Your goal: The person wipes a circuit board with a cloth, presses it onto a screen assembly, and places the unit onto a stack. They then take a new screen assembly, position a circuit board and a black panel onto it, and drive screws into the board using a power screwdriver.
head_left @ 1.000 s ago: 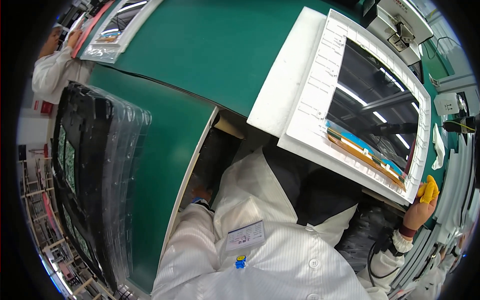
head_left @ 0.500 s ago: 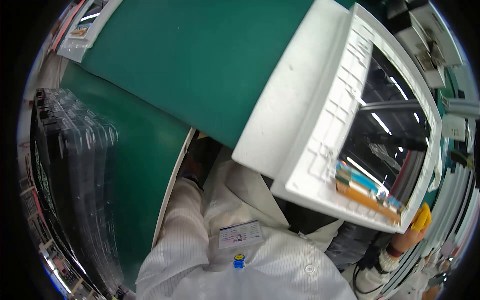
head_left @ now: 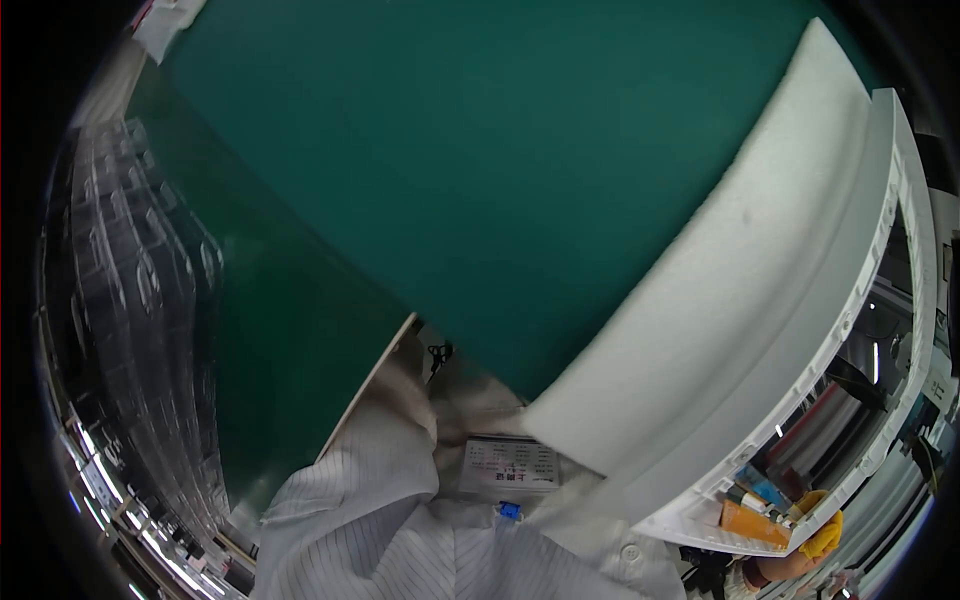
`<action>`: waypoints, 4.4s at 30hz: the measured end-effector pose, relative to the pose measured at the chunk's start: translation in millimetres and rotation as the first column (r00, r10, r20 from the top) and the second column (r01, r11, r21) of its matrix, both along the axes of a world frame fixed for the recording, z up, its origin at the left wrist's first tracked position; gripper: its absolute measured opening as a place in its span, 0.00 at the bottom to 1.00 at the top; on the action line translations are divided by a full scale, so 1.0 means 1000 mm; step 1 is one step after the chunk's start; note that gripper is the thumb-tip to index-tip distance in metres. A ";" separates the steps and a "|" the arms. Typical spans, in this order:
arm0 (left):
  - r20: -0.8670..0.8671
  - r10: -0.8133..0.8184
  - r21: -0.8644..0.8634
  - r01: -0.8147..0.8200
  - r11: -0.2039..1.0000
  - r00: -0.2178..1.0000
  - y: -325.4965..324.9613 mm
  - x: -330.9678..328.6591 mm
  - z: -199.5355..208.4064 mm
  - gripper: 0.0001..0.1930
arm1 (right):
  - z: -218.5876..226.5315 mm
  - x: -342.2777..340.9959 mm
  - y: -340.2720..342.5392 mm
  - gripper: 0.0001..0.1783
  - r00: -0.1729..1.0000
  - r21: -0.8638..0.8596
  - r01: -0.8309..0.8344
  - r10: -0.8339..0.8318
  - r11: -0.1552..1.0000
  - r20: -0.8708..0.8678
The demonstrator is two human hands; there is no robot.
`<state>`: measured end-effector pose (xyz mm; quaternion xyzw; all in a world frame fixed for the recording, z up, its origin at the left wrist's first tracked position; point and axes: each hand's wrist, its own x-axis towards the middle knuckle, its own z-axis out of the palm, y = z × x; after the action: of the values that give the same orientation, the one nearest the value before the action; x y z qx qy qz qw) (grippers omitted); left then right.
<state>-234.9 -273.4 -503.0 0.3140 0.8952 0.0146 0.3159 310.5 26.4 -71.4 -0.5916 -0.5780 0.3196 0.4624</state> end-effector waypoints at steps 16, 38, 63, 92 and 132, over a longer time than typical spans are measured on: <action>0.102 0.040 0.072 -0.047 0.996 0.994 -0.013 0.033 0.013 0.22 | -0.009 0.003 0.005 0.21 0.999 0.073 0.034 -0.034 0.997 0.001; 0.302 -0.012 0.216 -0.056 0.975 0.953 0.043 0.127 0.006 0.19 | -0.005 -0.025 0.000 0.21 0.994 0.076 0.060 -0.067 0.995 0.091; 0.537 -0.182 0.368 -0.035 0.929 0.824 0.121 0.260 -0.003 0.16 | -0.010 -0.014 0.004 0.20 0.999 0.103 -0.047 0.044 0.994 0.032; -0.223 -0.557 0.824 0.460 0.331 0.800 0.172 0.111 0.403 0.13 | 0.019 -0.078 -0.006 0.13 0.993 0.260 0.109 -0.120 0.959 0.025; -0.473 -0.072 0.088 0.128 0.988 0.878 0.062 -0.112 0.589 0.44 | -0.026 -0.035 0.005 0.15 0.970 0.183 -0.065 0.105 0.981 -0.219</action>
<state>-347.1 -211.0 85.8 0.3721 0.9251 -0.0258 0.0719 275.1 31.5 -97.2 -0.4828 -0.5718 0.3532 0.5614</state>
